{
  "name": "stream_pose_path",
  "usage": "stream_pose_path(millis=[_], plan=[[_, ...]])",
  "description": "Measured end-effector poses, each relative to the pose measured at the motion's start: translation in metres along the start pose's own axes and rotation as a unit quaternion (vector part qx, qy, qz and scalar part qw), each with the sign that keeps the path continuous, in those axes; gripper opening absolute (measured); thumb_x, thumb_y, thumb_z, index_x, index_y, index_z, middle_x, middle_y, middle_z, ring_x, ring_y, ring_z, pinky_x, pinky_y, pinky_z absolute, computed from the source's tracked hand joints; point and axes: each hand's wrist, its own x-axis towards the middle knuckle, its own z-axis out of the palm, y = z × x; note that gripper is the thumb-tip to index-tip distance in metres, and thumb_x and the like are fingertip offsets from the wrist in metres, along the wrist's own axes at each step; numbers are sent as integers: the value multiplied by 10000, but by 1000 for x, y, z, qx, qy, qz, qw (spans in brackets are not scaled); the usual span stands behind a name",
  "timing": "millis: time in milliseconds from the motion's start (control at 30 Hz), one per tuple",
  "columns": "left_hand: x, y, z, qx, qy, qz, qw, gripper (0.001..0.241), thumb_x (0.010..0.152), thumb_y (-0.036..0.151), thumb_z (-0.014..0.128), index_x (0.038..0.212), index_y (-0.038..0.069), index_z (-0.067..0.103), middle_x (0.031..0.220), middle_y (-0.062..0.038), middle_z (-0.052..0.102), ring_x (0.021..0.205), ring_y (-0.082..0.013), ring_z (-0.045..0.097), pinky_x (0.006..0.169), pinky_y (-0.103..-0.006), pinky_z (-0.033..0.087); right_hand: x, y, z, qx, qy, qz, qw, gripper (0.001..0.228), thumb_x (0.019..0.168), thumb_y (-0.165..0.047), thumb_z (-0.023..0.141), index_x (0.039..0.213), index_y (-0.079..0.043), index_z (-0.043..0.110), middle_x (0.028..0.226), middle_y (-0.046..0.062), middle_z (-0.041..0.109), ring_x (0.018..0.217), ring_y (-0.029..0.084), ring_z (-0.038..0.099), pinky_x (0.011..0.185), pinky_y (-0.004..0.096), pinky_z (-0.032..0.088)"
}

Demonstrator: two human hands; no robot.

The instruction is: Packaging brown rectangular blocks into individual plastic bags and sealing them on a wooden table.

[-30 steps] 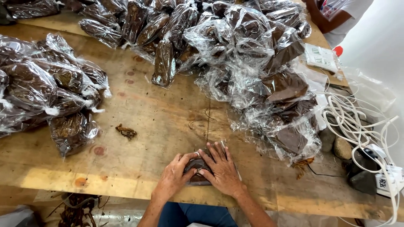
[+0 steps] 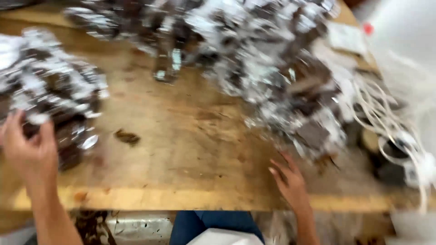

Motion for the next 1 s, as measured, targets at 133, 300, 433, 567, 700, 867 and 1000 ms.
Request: stream_pose_path(millis=[133, 300, 433, 567, 700, 867, 1000], plan=[[-66, 53, 29, -44, -56, 5, 997, 393, 1122, -205, 736, 1494, -238, 617, 1407, -388, 591, 1192, -461, 624, 863, -473, 570, 13, -13, -10, 5, -22, 24, 999, 320, 987, -214, 644, 1254, -56, 724, 1497, 151, 535, 1379, 330, 554, 1021, 441, 551], [-119, 143, 44, -196, -129, -144, 961, 191, 1137, 46, 628, 1303, -12, 705, 1144, -98, 745, 944, -106, 669, 975, -265, 525, 36, 17, -18, -43, 121, -16, 992, 287, 959, -106, 725, 1235, -26, 713, 1243, 161, 683, 1155, 310, 663, 1009, 426, 567], [-148, 200, 51, -300, -123, -267, 908, 174, 1068, 51, 628, 1214, -4, 705, 1031, -104, 755, 962, -129, 720, 1014, -269, 564, 77, 45, -29, -108, 215, -62, 969, 279, 932, 27, 745, 1204, 18, 685, 1202, 180, 694, 1130, 300, 670, 1017, 376, 580], [-151, 237, 36, -293, -189, -399, 848, 228, 987, 118, 656, 1161, 12, 759, 931, -154, 816, 845, -179, 783, 791, -254, 579, 143, 24, -41, -125, 245, -109, 955, 187, 1035, -22, 666, 1208, 19, 723, 1235, 170, 668, 1233, 350, 611, 1069, 460, 533], [-163, 232, 33, -255, -296, -523, 758, 290, 944, 148, 691, 1192, 86, 827, 976, -106, 898, 947, -143, 820, 911, -204, 530, 209, 44, -24, -223, 189, -120, 949, 596, 943, 132, 568, 1471, -141, 609, 1606, 150, 447, 1548, 369, 297, 1243, 576, 273], [-159, 206, 32, -228, -447, -552, 666, 418, 961, 249, 633, 1356, 178, 755, 1214, -9, 856, 1171, -153, 795, 1023, -327, 651, 258, 77, -20, -271, 101, -89, 953, 904, 834, -33, 693, 1637, -191, 307, 1652, 140, 367, 1562, 421, 210, 1230, 700, 24], [-179, 192, 44, -253, -451, -512, 685, 432, 964, 252, 607, 1367, 180, 745, 1175, -8, 877, 1116, -154, 834, 947, -304, 676, 251, 72, -38, -281, 101, -112, 948, 662, 883, -20, 723, 1501, -153, 528, 1439, 128, 650, 1442, 417, 482, 1237, 699, 112]])
